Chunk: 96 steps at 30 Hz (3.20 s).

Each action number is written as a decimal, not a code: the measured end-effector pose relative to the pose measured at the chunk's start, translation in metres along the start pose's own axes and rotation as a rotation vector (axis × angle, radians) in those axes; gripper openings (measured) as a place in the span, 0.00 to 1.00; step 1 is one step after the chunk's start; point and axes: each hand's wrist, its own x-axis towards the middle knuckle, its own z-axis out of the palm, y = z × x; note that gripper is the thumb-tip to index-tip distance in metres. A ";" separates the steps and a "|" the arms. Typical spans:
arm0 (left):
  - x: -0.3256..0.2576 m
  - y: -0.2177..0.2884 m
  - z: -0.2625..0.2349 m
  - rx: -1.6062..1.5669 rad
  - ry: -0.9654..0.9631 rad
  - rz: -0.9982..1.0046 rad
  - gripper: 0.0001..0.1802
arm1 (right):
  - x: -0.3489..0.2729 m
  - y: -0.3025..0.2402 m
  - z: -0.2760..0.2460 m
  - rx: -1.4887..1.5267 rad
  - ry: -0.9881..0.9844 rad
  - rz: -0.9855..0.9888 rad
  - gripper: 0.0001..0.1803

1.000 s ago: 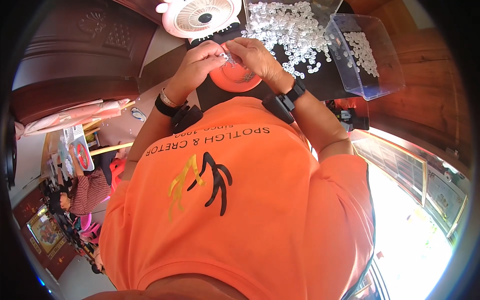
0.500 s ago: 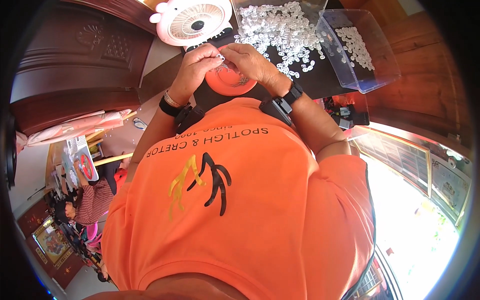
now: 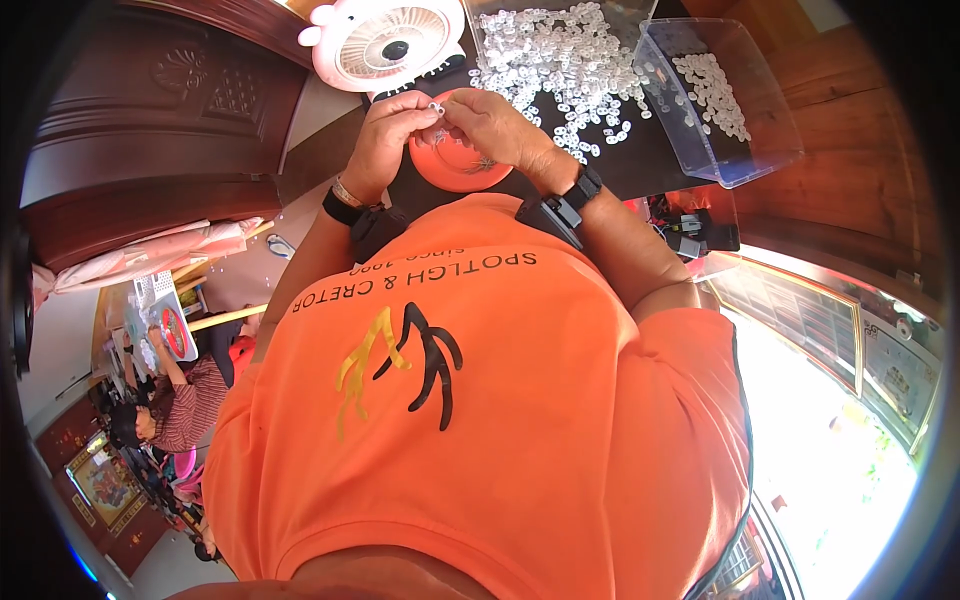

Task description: Manually assembling small white plastic rings with metal fasteners at a workstation.

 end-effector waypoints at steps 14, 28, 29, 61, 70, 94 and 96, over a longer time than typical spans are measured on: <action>0.005 -0.008 -0.004 -0.086 -0.025 -0.037 0.09 | 0.004 0.004 -0.009 -0.028 0.042 0.073 0.17; 0.005 -0.007 -0.002 -0.041 -0.009 -0.026 0.09 | 0.003 0.002 -0.012 0.107 -0.058 0.130 0.18; 0.005 -0.007 -0.002 -0.037 -0.017 -0.010 0.09 | 0.003 0.004 -0.012 0.108 -0.056 0.130 0.18; 0.011 -0.018 0.000 0.196 -0.027 0.172 0.08 | 0.005 0.014 -0.014 -0.039 -0.013 0.128 0.15; 0.009 -0.017 -0.002 0.005 0.004 -0.039 0.10 | 0.007 0.025 -0.011 0.029 0.042 0.051 0.15; 0.016 -0.018 -0.003 0.285 -0.070 0.149 0.08 | 0.011 0.018 -0.013 -0.017 0.011 0.207 0.13; 0.015 -0.020 -0.005 0.197 -0.083 0.094 0.09 | 0.010 0.016 -0.014 -0.006 0.000 0.190 0.13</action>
